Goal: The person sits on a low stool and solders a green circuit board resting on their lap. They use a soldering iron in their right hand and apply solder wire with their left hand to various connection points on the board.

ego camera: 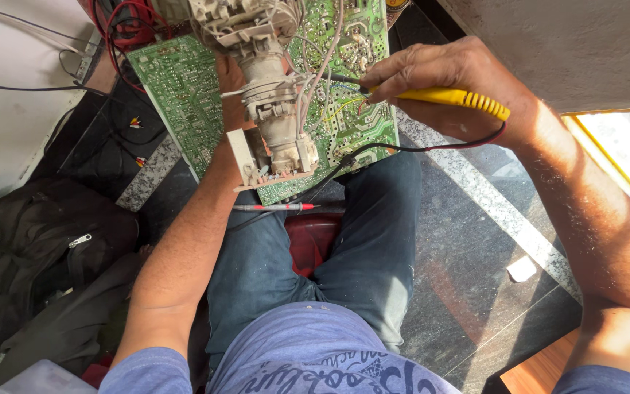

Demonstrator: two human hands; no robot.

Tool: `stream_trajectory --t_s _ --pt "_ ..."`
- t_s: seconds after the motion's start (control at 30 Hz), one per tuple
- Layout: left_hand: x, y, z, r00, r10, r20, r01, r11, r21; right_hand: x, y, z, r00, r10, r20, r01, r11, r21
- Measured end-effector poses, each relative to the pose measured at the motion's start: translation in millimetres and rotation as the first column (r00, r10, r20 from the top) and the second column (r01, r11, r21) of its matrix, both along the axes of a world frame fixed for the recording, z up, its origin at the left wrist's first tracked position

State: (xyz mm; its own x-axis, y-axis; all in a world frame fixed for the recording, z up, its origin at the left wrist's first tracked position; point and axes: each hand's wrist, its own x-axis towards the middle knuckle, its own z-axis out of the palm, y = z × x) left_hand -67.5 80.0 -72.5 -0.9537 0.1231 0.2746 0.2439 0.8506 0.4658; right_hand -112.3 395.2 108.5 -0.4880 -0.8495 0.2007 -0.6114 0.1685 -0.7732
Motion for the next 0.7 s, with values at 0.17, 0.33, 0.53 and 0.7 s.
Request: stream_trajectory --t_s 0.17,0.33,0.53,0.7 --pt "1.5 2.8 6.7 1.0 0.002 -0.003 -0.002 1.0 0.006 -6.9 3.6 -3.9 0.999 0.008 0.035 -0.008 1.0 -0.013" --pt "1.9 3.2 5.6 1.0 0.006 -0.014 -0.006 1.0 0.011 -8.9 5.5 -3.8 1.0 0.004 0.018 -0.004 1.0 -0.001" --pt "-1.0 1.0 -4.2 0.998 0.038 -0.045 -0.033 0.993 0.116 -9.7 5.9 -5.7 0.999 0.003 0.036 -0.003 1.0 -0.001" --pt "1.8 2.7 -4.3 0.999 0.026 -0.045 -0.027 1.0 -0.016 -3.6 8.9 -5.7 0.997 -0.066 0.031 0.066 0.998 0.001"
